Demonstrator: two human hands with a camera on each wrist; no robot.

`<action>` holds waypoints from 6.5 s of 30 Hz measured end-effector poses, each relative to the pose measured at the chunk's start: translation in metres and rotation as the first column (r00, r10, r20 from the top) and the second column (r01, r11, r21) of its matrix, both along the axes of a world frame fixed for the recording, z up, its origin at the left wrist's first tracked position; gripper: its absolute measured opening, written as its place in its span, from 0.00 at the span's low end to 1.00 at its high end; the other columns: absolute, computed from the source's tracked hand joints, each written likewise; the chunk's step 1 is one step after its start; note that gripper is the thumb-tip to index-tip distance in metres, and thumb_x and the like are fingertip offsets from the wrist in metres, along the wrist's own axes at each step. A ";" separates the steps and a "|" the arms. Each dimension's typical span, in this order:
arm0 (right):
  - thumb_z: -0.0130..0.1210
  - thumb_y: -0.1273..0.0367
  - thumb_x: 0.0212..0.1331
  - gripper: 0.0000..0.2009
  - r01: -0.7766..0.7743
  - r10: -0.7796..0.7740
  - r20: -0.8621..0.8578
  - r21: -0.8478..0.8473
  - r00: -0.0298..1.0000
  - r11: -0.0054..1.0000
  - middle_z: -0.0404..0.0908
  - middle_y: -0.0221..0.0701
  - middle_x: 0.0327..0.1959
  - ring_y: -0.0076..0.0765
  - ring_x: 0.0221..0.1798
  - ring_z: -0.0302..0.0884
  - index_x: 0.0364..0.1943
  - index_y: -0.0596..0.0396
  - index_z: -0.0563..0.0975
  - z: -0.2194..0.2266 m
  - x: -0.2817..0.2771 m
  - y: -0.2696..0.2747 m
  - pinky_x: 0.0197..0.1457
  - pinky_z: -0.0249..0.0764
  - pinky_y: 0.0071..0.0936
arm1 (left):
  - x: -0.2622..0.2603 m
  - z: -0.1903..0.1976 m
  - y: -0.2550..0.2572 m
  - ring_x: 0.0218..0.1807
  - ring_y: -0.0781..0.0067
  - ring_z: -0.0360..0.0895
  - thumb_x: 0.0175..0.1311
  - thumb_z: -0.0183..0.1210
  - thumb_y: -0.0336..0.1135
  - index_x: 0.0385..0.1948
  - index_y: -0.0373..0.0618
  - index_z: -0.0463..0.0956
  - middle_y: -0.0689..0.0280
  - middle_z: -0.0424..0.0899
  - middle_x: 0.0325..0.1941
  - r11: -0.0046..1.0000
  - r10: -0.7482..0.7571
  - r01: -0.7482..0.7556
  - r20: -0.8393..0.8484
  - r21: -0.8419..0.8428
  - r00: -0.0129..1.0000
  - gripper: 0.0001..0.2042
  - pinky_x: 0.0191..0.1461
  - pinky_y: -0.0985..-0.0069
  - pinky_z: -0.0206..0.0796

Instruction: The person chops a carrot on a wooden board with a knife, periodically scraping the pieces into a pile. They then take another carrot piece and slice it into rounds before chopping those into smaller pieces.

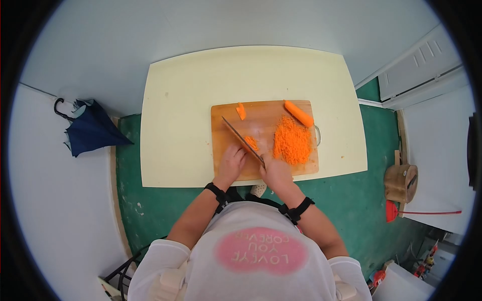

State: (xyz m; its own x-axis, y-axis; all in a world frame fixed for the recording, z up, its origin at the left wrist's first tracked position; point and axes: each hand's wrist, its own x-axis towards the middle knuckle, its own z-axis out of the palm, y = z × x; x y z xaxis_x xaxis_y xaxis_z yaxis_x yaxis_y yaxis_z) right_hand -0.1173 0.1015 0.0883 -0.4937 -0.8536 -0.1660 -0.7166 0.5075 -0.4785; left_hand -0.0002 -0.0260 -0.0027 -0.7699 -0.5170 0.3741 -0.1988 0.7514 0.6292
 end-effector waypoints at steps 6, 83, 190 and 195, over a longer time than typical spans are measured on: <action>0.48 0.70 0.57 0.06 -0.014 0.015 -0.021 0.025 1.000 1.000 0.78 0.45 0.20 0.54 0.25 0.79 0.35 0.55 0.74 -0.004 0.010 0.002 0.29 0.74 0.49 | 0.000 0.003 -0.004 0.48 0.50 0.72 0.49 0.61 0.24 0.38 0.38 0.77 0.55 0.77 0.43 0.995 -0.030 0.028 -0.021 -0.095 0.999 0.13 0.52 0.63 0.67; 0.51 0.67 0.54 0.09 0.639 -0.624 0.220 0.002 0.750 0.769 0.79 0.47 0.26 0.56 0.33 0.78 0.36 0.58 0.74 0.006 0.050 0.019 0.37 0.73 0.48 | -0.049 0.048 -0.046 0.48 0.51 0.69 0.54 0.61 0.35 0.39 0.38 0.74 0.53 0.74 0.40 0.893 -0.349 0.430 0.399 -0.134 0.848 0.14 0.52 0.62 0.65; 0.50 0.67 0.58 0.11 0.657 -0.650 0.098 -0.124 0.754 0.744 0.78 0.49 0.22 0.58 0.27 0.77 0.41 0.58 0.72 -0.020 0.053 -0.053 0.31 0.73 0.51 | -0.052 0.002 -0.072 0.41 0.52 0.71 0.47 0.61 0.22 0.29 0.38 0.75 0.57 0.77 0.36 0.816 -0.577 0.578 -0.078 -0.018 0.813 0.07 0.46 0.63 0.65; 0.50 0.67 0.58 0.11 0.638 -0.635 0.107 -0.001 0.765 0.770 0.78 0.49 0.23 0.58 0.28 0.77 0.41 0.58 0.72 -0.015 0.067 -0.044 0.33 0.73 0.51 | -0.050 0.002 -0.070 0.41 0.52 0.71 0.47 0.61 0.22 0.29 0.38 0.75 0.57 0.78 0.37 0.826 -0.560 0.563 -0.114 -0.005 0.821 0.07 0.47 0.63 0.65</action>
